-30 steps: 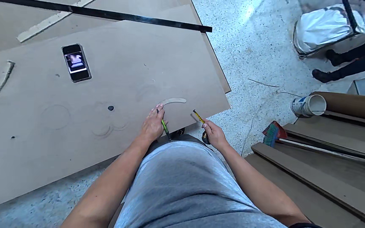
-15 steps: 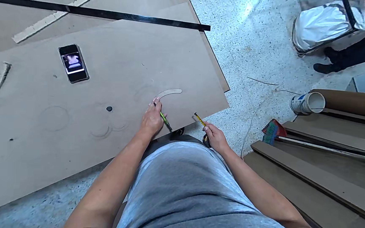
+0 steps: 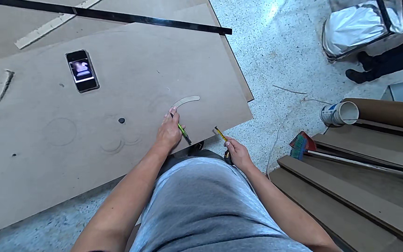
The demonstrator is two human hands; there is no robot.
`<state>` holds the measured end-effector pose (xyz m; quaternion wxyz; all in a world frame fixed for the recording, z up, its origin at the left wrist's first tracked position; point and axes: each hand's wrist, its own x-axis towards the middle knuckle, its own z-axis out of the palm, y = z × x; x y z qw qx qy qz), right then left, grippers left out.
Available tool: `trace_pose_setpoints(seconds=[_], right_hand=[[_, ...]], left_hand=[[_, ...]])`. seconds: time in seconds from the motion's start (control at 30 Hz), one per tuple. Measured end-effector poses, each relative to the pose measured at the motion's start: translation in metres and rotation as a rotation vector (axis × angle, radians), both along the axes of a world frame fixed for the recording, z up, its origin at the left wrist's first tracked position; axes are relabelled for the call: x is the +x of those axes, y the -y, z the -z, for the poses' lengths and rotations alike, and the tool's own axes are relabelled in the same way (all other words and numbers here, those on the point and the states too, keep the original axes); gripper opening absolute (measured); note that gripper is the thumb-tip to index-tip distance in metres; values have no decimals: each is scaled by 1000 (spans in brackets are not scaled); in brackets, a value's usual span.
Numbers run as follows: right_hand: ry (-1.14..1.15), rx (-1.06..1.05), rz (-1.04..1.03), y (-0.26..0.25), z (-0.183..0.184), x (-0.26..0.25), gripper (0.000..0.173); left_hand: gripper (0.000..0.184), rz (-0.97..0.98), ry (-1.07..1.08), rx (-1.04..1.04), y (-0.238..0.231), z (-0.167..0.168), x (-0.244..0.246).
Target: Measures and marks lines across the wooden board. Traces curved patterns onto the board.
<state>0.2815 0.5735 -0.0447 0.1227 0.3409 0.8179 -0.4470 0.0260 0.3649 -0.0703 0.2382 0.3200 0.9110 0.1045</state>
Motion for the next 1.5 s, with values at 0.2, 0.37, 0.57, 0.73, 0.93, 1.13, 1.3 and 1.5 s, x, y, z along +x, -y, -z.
trace_pose_setpoints(seconds=[0.2,0.37,0.57,0.73,0.93,1.13,1.3,1.5], right_hand=[[-13,-1,-8,3,-2,0,40],[0,-18,-4,4,-1,1,40],[4,22,-55,-4,-1,1,44],[18,26,-38,-8,7,8,44],[47,21,-22,-7,6,12,43],[48,25,-26,-5,8,15,44],[53,31,-33,-2,7,16,43],[54,17,-15,1,9,19,42]], left_hand=[[57,-13,12,10,1,-4,-2],[57,-7,71,-33,4,-10,-6],[60,-9,152,-41,5,-22,-12],[57,8,171,-16,4,-20,-14],[58,36,155,-23,4,-17,-13],[57,38,157,-20,4,-17,-13],[58,29,165,-8,5,-19,-13],[57,40,146,-15,5,-18,-12]])
